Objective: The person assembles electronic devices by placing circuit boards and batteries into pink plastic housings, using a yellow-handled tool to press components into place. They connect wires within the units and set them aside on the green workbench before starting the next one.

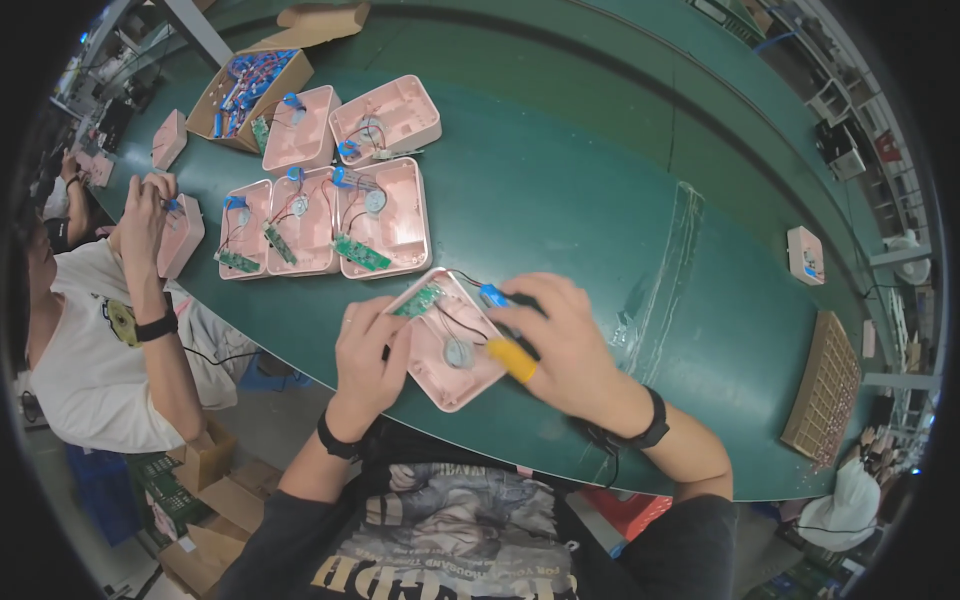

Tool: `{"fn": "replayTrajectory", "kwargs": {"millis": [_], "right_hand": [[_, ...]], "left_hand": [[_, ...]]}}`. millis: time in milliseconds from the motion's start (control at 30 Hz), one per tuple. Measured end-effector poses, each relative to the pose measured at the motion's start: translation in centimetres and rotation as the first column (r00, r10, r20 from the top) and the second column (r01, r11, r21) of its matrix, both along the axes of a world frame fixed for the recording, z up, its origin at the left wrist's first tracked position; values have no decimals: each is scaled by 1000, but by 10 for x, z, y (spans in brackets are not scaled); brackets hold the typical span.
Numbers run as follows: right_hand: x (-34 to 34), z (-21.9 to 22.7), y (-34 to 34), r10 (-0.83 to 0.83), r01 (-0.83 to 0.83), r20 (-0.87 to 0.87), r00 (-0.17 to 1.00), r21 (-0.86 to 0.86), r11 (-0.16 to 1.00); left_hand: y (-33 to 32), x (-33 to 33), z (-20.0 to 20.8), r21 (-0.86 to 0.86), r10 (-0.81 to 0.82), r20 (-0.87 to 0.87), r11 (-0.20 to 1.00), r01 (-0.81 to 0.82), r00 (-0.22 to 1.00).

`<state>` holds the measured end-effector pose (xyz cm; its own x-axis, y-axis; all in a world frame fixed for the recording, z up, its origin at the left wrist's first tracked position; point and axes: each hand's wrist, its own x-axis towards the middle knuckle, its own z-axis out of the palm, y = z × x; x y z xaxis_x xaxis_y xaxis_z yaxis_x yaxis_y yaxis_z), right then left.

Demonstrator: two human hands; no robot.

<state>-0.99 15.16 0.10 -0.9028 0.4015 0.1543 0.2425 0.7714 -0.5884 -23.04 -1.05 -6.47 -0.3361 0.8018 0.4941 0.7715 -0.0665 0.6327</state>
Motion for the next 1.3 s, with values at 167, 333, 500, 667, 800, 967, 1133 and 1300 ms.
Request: {"fn": "replayTrajectory", "kwargs": {"millis": [167,333,500,667,800,967,1133,1300], "right_hand": [[10,8,26,-34,95,143,989,-441,893],[7,-9,25,175,41,186,967,-789,613],[0,-27,19,166,-90,-15,986,-885,457],[-12,-29,20,183,-116,-73,980,-964,238],[-13,-35,27,240,-37,1,971,-988,152],[-12,-46,21,114,39,37,993,-999,-9],[-9,-46,21,81,51,50,995,-999,-5],[-20,-35,26,161,42,76,984,-978,205]], "left_hand": [[-3,-1,5,-33,68,119,997,-64,991],[-5,2,6,-27,69,182,997,-66,981],[0,1,3,-10,15,211,1000,-13,977],[-9,-7,6,-78,0,280,997,23,960],[-5,-6,5,-55,-7,270,998,23,963],[-7,-3,9,-66,-66,282,994,88,957],[-5,-5,9,-64,-65,296,994,88,953],[-7,-9,3,-112,-68,373,987,117,926]]}}
